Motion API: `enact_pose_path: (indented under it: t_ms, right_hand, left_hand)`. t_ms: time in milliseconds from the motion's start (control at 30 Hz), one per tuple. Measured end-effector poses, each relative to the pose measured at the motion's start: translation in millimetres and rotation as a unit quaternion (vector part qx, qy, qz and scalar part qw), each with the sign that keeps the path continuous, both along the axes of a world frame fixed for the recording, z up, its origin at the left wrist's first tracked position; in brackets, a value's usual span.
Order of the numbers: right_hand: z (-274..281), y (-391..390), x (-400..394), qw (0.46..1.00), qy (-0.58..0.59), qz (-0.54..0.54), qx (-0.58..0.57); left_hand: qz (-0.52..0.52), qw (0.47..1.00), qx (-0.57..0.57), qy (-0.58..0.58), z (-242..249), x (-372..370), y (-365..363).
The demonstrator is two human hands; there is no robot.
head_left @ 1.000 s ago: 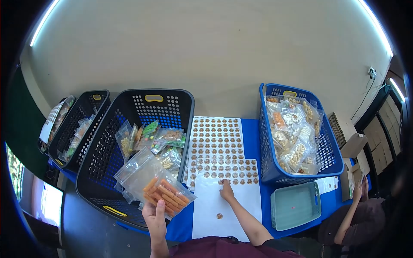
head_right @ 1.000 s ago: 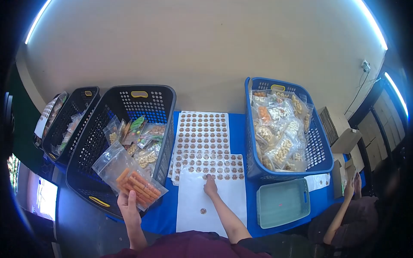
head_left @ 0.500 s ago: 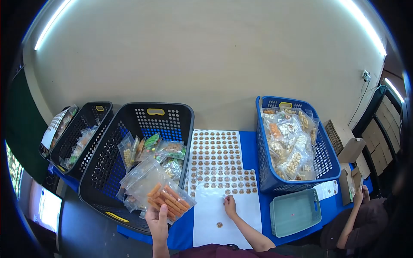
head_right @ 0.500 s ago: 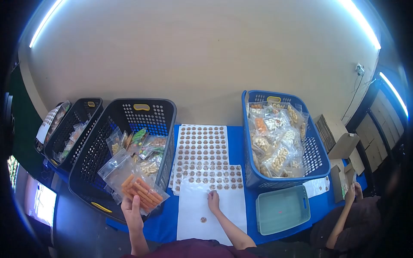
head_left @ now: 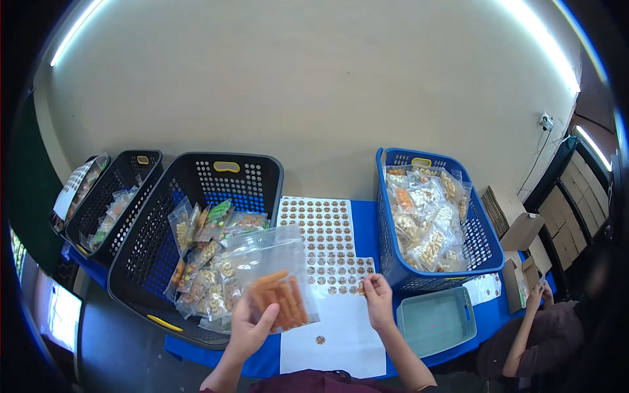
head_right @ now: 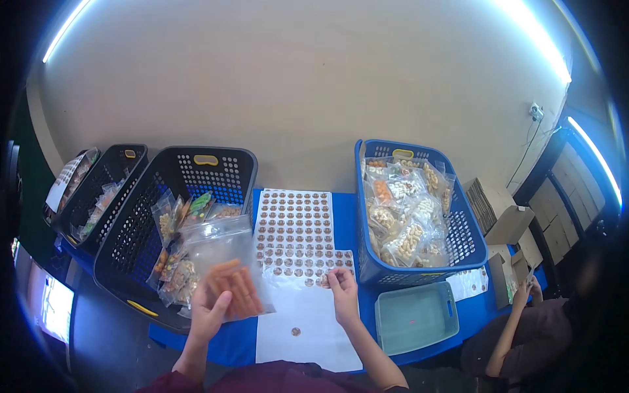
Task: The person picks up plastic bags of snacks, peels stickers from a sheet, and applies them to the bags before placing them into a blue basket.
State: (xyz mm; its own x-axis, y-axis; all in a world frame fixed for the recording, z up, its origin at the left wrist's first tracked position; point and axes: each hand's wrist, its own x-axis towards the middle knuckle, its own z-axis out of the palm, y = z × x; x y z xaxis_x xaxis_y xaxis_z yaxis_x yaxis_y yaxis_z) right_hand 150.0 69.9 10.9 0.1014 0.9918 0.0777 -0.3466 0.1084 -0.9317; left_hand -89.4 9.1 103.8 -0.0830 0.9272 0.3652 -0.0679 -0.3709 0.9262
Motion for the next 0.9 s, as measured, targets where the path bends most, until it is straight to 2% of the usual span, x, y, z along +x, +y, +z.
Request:
enact_pose_path:
  t_ms: [67, 100, 200, 300, 400, 433, 533, 633, 733, 900]
  right_hand:
    - [53.5, -14.2, -12.6, 0.999, 0.021, 0.016, 0.041]
    - [72.4, -22.0, -19.0, 0.998, 0.013, 0.021, 0.056]
    - [101.0, -40.8, -33.6, 0.993, -0.039, 0.022, 0.109]
    - [107.1, -49.6, -44.7, 0.968, -0.17, -0.009, 0.183]
    - [105.1, -53.6, -50.3, 0.95, -0.247, -0.022, 0.189]
    - [100.3, -52.1, -50.2, 0.935, -0.29, -0.044, 0.197]
    - [97.7, -53.7, -51.4, 0.936, -0.287, -0.055, 0.199]
    - [97.6, -56.0, -52.2, 0.933, -0.297, -0.052, 0.197]
    - [92.0, -53.7, -50.5, 0.913, -0.336, -0.047, 0.228]
    - [89.0, -54.9, -54.6, 0.927, -0.304, -0.053, 0.213]
  left_hand:
    - [-0.044, 0.997, -0.039, -0.041, -1.9, 12.2, 1.7]
    - [-0.067, 0.996, -0.061, -0.026, -4.2, 15.1, 3.6]
    - [-0.126, 0.985, -0.115, -0.015, -11.6, 25.0, 5.9]
    - [-0.137, 0.982, -0.114, -0.062, -12.9, 40.1, 4.3]
    - [-0.117, 0.985, -0.119, 0.052, -14.8, 40.1, 0.9]
    - [-0.11, 0.989, -0.095, 0.035, -8.2, 43.3, -1.7]
    - [-0.135, 0.975, -0.179, 0.011, -8.3, 41.1, -5.4]
    - [-0.085, 0.992, -0.089, 0.028, -18.4, 45.9, -2.9]
    - [-0.084, 0.992, -0.09, 0.039, -17.0, 45.5, -5.3]
    - [-0.092, 0.988, -0.115, 0.036, -22.3, 45.0, -6.4]
